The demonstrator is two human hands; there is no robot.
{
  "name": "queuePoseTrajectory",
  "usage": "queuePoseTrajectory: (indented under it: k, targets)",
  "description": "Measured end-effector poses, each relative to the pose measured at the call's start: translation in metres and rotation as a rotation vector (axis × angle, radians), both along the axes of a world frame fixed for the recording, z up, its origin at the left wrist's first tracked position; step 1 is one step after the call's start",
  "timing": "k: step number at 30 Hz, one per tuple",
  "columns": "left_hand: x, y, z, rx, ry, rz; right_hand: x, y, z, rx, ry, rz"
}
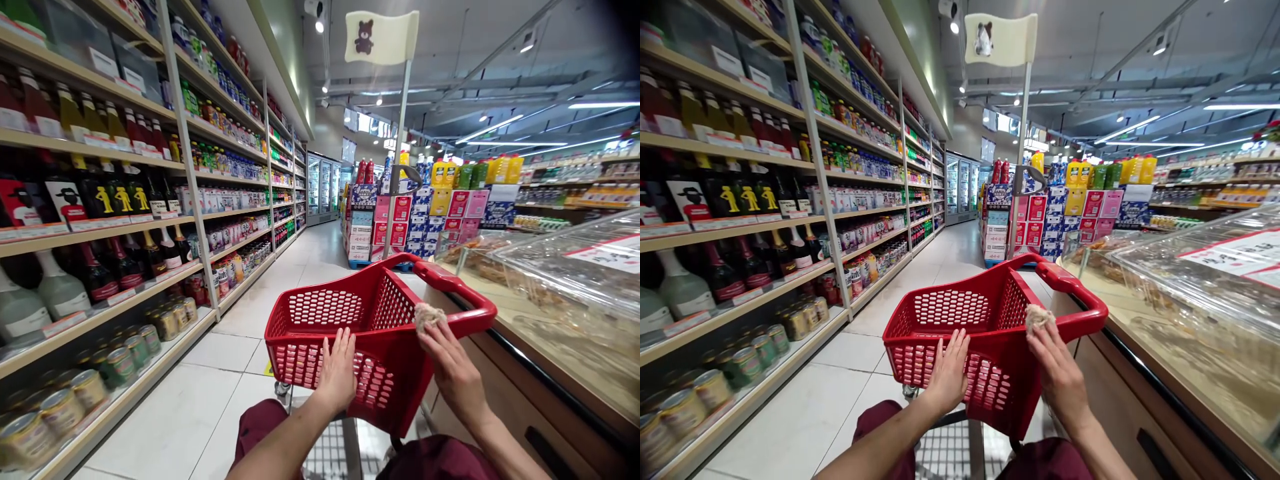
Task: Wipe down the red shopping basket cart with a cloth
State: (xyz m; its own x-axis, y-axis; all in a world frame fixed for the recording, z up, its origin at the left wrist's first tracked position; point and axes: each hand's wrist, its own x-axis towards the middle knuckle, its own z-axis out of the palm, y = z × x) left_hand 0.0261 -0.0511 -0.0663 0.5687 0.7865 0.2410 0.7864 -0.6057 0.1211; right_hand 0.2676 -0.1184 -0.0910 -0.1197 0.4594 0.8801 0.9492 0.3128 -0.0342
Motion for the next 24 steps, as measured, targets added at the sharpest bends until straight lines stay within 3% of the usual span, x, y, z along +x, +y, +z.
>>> queuePoseTrajectory:
  k: [2, 4, 6, 9, 11, 13, 17, 19, 24]
  targets:
    - [0.002, -0.001, 0.002, -0.011, 0.001, -0.003, 0.005, -0.005, -0.007, 0.014, -0.035, -0.055]
    - [0.002, -0.001, 0.003, -0.022, 0.011, -0.014, 0.008, -0.011, -0.022, -0.054, -0.139, -0.013]
    - [0.002, 0.0, 0.004, -0.028, 0.015, -0.021, 0.016, -0.017, -0.025, -0.104, -0.188, 0.04]
    - [0.002, 0.0, 0.003, -0.02, 0.002, -0.014, 0.043, -0.015, 0.012, 0.015, -0.041, -0.027]
    - [0.001, -0.001, 0.002, -0.005, -0.005, -0.005, 0.057, -0.004, 0.046, 0.136, 0.071, -0.187]
    - [-0.001, 0.0, 0.0, 0.01, 0.003, 0.019, 0.052, 0.012, 0.065, 0.16, 0.065, -0.257]
    - [-0.017, 0.006, -0.009, 0.061, 0.032, 0.032, 0.01, 0.035, 0.053, 0.0, -0.206, -0.123]
    - [-0.03, 0.012, -0.015, 0.097, 0.024, 0.076, 0.011, 0.037, 0.049, -0.071, -0.313, -0.1]
    - [-0.055, 0.02, -0.021, 0.129, 0.025, 0.188, 0.051, 0.031, 0.07, -0.09, -0.153, -0.454]
